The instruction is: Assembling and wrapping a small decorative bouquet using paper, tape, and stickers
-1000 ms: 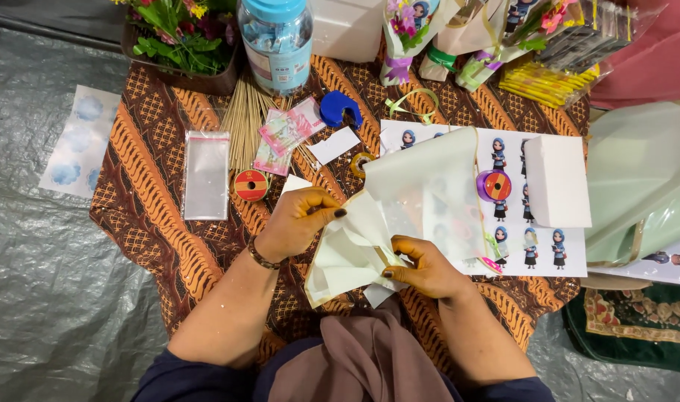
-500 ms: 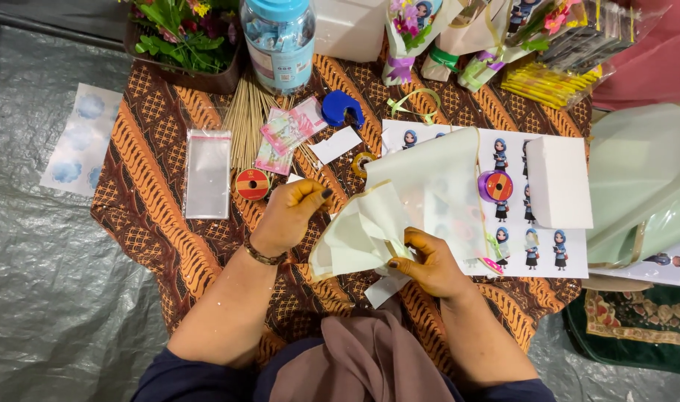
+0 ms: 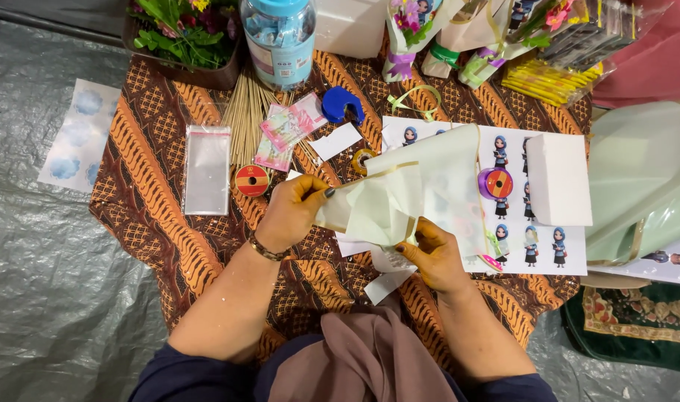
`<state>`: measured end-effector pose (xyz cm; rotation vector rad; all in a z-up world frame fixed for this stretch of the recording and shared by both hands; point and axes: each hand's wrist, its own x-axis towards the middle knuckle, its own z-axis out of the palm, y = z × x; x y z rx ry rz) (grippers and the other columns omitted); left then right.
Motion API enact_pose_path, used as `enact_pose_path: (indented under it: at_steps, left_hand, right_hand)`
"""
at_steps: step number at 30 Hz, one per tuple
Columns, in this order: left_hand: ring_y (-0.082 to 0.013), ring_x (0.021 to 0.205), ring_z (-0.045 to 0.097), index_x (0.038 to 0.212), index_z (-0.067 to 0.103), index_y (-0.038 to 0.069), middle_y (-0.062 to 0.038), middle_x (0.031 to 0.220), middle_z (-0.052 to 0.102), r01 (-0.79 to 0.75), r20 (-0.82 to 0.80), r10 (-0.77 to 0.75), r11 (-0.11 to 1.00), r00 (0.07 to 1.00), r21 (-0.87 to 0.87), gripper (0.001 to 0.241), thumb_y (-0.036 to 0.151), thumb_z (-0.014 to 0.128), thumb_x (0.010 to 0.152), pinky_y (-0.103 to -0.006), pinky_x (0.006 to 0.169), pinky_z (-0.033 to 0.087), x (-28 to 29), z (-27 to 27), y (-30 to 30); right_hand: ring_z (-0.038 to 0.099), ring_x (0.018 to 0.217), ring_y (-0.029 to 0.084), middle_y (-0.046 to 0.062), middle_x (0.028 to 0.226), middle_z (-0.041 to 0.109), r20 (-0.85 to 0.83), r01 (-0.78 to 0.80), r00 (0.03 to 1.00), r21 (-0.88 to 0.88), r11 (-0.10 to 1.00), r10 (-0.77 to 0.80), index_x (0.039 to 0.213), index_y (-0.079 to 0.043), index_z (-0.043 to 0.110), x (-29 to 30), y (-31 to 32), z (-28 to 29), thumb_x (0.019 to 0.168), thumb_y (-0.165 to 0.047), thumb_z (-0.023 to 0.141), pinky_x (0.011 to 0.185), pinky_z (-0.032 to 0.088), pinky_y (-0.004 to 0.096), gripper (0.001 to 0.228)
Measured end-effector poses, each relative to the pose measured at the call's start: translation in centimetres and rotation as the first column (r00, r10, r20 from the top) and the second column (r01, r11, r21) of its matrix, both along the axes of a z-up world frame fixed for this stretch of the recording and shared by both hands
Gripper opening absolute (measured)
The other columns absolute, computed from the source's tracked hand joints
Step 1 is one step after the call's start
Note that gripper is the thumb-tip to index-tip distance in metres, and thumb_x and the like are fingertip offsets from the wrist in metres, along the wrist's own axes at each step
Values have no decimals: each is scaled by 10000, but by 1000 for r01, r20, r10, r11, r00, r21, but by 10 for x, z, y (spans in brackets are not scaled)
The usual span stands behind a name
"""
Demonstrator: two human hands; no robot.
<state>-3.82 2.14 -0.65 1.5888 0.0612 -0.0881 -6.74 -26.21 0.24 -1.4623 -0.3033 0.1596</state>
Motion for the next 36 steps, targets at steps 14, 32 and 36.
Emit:
enact_pose_path:
  at_steps: [14, 32, 36]
  left_hand:
    - [-129, 641, 554, 921, 784, 29, -79, 678, 649, -26, 28, 27, 999, 999, -34, 83, 26, 702, 909, -274, 589, 438, -3, 6, -2]
    - [-329, 1123, 580, 985, 761, 101, -96, 1000, 658, 32, 540, -219, 942, 813, 334, 178, 67, 777, 812, -480, 983, 441, -10, 48, 1]
    - [-304, 1108, 572, 825, 760, 107, -56, 943, 644, -58, 575, -239, 891, 782, 450, 18, 102, 759, 843, -445, 977, 429, -5, 24, 2]
  right_hand:
    - [547, 816, 135, 71, 816, 607, -52, 15, 999, -13, 1000, -16, 951, 39, 720, -2, -1, -11, 792, 29, 846, 790, 484, 295, 203]
    - [567, 836, 152, 77, 880, 636, -14, -49, 999, -364, 930, 47, 913, -1, 710, -3, -9, -42, 815, -85, 854, 746, 484, 298, 193]
    - [558, 884, 170, 97, 898, 630, -53, -130, 992, -407, 904, 119, 893, 9, 703, -5, -5, -28, 823, -99, 848, 775, 500, 335, 194]
